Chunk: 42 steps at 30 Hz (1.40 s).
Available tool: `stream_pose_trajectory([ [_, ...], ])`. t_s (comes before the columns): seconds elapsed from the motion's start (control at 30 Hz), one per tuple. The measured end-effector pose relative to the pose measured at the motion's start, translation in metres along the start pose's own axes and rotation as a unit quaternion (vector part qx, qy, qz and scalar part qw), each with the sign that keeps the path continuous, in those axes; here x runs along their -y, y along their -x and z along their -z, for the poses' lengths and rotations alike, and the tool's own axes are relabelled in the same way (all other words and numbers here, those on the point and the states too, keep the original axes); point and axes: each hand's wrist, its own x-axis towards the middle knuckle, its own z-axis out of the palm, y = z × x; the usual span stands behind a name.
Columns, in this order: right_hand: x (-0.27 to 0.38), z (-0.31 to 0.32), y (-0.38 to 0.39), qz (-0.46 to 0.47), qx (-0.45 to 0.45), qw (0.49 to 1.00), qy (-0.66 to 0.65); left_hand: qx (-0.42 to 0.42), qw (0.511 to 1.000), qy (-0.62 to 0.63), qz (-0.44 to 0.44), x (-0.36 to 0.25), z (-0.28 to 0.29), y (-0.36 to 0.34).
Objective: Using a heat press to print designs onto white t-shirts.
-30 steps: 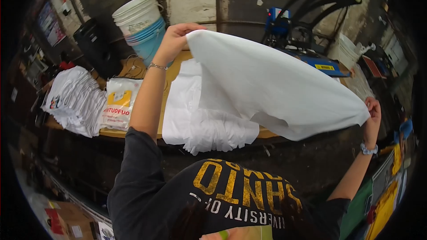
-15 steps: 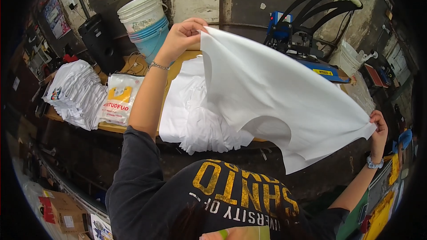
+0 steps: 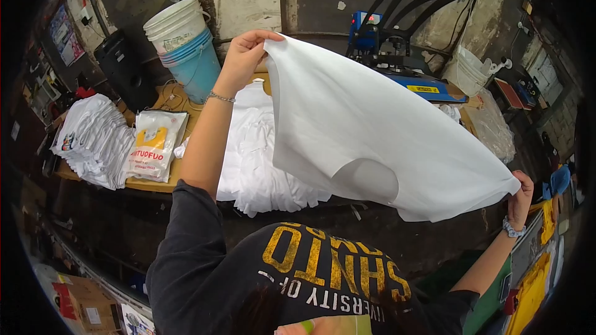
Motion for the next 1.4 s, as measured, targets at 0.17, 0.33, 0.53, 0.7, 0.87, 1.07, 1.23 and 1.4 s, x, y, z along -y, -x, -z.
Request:
stream_pose_trajectory([
  [0.17,-0.008,0.036,0.005,-0.006,-0.011,0.999,-0.034,0.020,0.999,0.003,0.026,0.000,-0.022,-0.002],
  [0.33,-0.020,0.047,0.001,-0.003,-0.069,0.996,-0.048,0.005,0.999,0.019,0.034,0.014,-0.042,0.009],
  [0.53,-0.038,0.034,-0.014,-0.010,-0.070,0.997,-0.033,-0.068,0.995,-0.046,0.055,0.043,-0.052,0.026],
  [0.7,-0.063,0.021,-0.029,-0.031,-0.093,0.991,-0.095,-0.071,0.994,-0.072,0.038,0.052,-0.044,0.040],
  [0.87,-0.098,0.022,-0.040,-0.100,-0.090,0.986,-0.101,-0.059,0.992,-0.086,0.077,0.060,-0.027,0.066],
  [1.07,-0.144,0.026,-0.027,-0.110,-0.066,0.980,-0.153,-0.030,0.982,-0.103,0.152,0.078,-0.045,0.116],
  [1.23,-0.183,0.035,-0.013,-0.135,-0.100,0.968,-0.186,-0.018,0.959,-0.127,0.251,0.086,-0.083,0.148],
  [1.4,-0.224,0.050,-0.051,-0.160,-0.007,0.968,-0.192,-0.104,0.943,-0.144,0.280,0.093,-0.111,0.153],
])
